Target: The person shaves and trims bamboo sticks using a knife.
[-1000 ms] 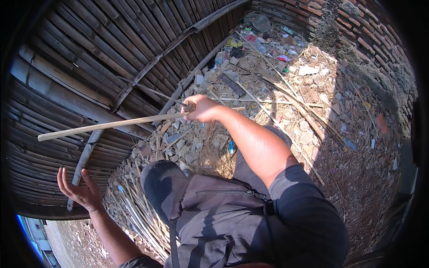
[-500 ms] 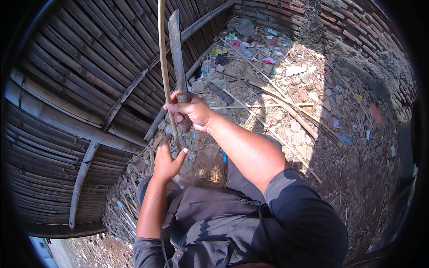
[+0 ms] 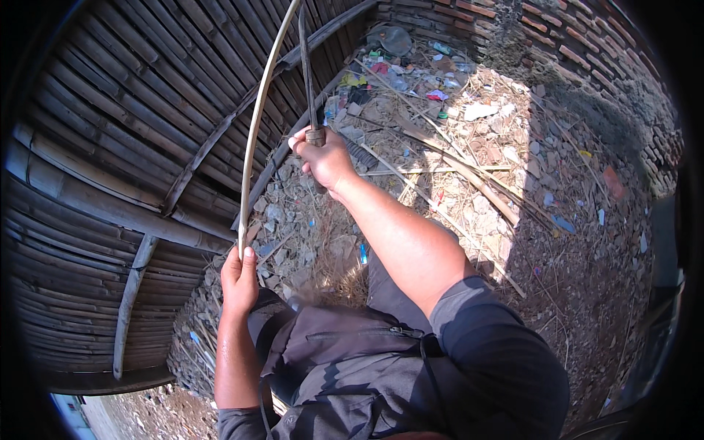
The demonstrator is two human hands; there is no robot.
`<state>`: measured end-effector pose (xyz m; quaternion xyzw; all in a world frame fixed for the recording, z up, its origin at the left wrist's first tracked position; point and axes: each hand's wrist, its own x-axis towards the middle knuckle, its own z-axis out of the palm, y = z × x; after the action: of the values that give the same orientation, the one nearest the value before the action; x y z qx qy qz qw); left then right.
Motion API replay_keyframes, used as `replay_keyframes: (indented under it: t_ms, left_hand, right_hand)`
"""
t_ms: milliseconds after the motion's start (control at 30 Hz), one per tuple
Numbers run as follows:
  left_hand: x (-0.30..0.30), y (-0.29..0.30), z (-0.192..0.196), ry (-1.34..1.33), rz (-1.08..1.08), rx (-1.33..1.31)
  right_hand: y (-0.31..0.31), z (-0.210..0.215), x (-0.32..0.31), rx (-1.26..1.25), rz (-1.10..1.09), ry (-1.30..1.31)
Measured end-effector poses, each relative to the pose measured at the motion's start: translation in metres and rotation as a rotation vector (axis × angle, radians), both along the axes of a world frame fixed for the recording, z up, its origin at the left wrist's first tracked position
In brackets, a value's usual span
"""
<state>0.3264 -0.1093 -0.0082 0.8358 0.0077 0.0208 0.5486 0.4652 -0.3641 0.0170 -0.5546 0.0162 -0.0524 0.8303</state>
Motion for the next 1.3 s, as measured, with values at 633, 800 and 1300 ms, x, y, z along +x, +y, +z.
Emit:
replay_keyframes:
  t_ms: [633, 800, 1300]
  left_hand:
    - [-0.247, 0.080, -0.001, 0.456, 0.402, 0.434]
    - [-0.270, 0.082, -0.009, 0.299, 0.415, 0.719]
    - [-0.265, 0.109, -0.040, 0.224, 0.380, 0.802]
  right_hand:
    - [0.078, -0.040, -0.069, -1.218, 0.733, -0.404]
    - [0.090, -0.057, -0.076, -1.257, 0.881, -0.381]
    - [0.082, -0.060, -0.038, -1.383, 0.896, -0.209]
